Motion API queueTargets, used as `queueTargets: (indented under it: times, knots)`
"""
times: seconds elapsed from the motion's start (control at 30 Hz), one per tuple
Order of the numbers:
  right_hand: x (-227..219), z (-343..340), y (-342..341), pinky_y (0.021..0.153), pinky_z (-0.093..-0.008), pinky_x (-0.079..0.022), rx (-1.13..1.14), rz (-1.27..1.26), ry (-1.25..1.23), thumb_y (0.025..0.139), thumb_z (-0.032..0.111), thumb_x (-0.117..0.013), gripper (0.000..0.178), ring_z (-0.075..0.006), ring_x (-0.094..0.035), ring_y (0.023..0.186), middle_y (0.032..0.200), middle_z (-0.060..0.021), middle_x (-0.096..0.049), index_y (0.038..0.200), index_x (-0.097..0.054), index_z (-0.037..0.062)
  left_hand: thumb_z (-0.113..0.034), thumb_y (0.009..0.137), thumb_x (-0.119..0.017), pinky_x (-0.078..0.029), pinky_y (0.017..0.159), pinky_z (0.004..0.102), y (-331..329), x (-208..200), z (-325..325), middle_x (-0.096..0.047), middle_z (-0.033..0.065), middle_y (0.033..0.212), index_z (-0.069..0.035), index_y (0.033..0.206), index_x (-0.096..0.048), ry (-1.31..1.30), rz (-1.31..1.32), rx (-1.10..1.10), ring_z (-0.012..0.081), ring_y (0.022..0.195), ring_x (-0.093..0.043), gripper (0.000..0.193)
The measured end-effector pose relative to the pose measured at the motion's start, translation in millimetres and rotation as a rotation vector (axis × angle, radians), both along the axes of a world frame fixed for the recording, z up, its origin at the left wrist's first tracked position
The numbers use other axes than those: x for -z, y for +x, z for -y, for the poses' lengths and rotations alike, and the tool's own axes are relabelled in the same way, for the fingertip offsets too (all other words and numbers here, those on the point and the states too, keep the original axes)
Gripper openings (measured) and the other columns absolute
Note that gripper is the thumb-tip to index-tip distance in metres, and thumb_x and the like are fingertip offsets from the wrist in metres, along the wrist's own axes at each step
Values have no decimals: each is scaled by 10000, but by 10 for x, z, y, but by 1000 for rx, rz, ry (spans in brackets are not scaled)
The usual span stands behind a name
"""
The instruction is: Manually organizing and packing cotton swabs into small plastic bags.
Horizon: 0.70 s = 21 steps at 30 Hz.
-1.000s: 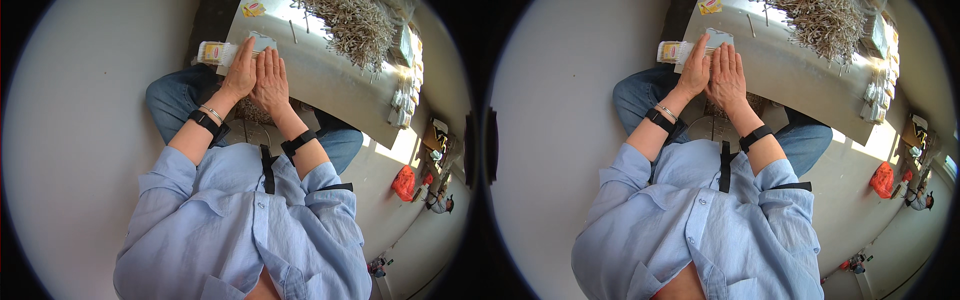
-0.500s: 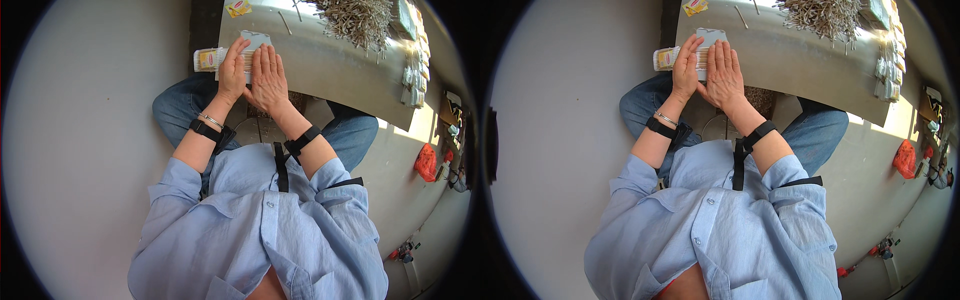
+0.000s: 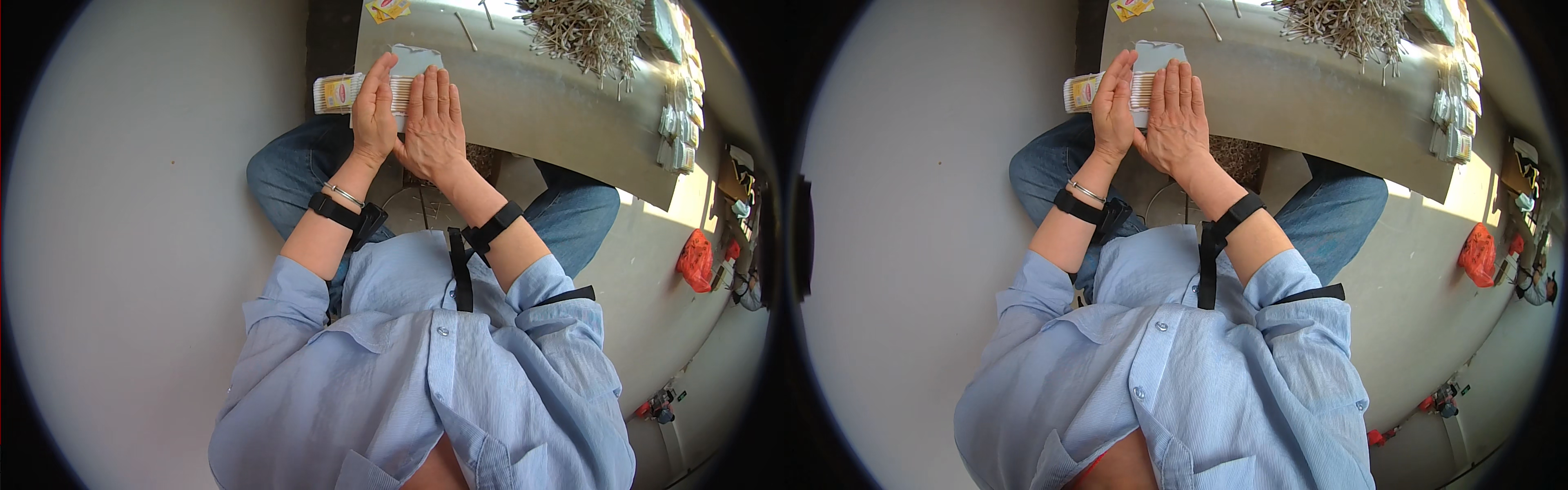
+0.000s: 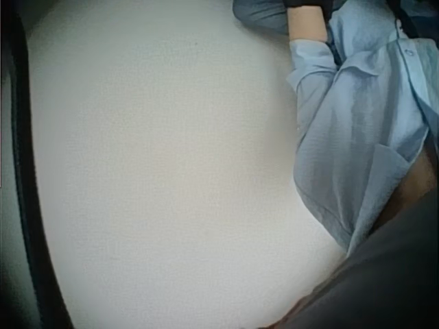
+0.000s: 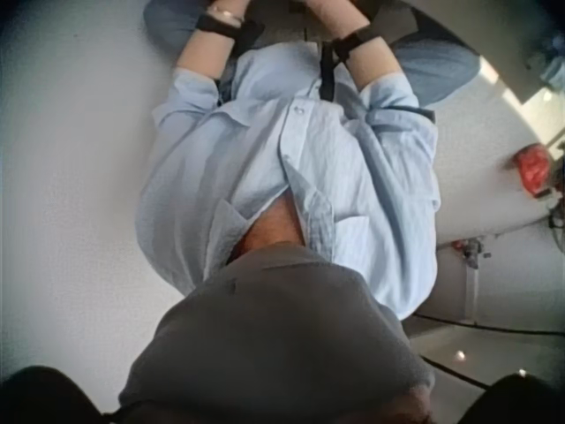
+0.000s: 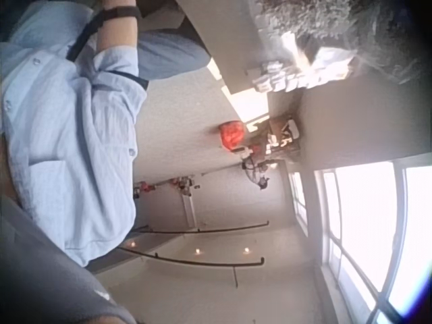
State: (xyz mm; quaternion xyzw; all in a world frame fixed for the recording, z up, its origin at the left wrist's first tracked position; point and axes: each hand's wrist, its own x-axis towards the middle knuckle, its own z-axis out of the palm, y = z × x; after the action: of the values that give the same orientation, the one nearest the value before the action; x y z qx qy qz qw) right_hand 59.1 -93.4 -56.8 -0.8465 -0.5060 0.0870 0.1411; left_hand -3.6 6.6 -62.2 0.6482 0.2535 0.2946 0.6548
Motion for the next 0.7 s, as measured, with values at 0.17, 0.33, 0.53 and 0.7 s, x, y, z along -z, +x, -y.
queueTargets:
  times: [0.17,0.33,0.53,0.7]
  knots:
    - [5,-4,8,1164,-464,-41,-28,-8,6,863,502,-439,878,-401,-48,1431,1512,-288,-120,1428,-171,-114,-135,1008,-319,-246,1142,359,25,29,-51,-431,188,1393,43,1383,-359,3,36,9,274,1337,-369,416]
    - [35,-16,-8,1164,-462,-41,-44,23,-18,883,469,-408,830,-396,-51,1432,1513,-283,-128,1426,-180,-115,-131,1006,-305,-207,1159,363,16,66,-68,-403,187,1412,37,1393,-344,-65,105,56,274,1356,-334,424]
    - [36,-2,-7,1164,-463,-41,-41,12,8,896,456,-387,802,-396,-56,1431,1512,-282,-134,1424,-192,-115,-125,1001,-301,-154,1174,364,-7,51,-94,-372,188,1434,47,1395,-331,-265,214,97,263,1386,-272,430]
    - [34,1,-14,1163,-465,-40,-54,12,-15,899,449,-382,792,-396,-59,1431,1513,-282,-132,1425,-193,-113,-142,1000,-316,-129,1179,364,-18,108,-97,-358,173,1450,50,1388,-347,-122,143,108,250,1412,-219,434]
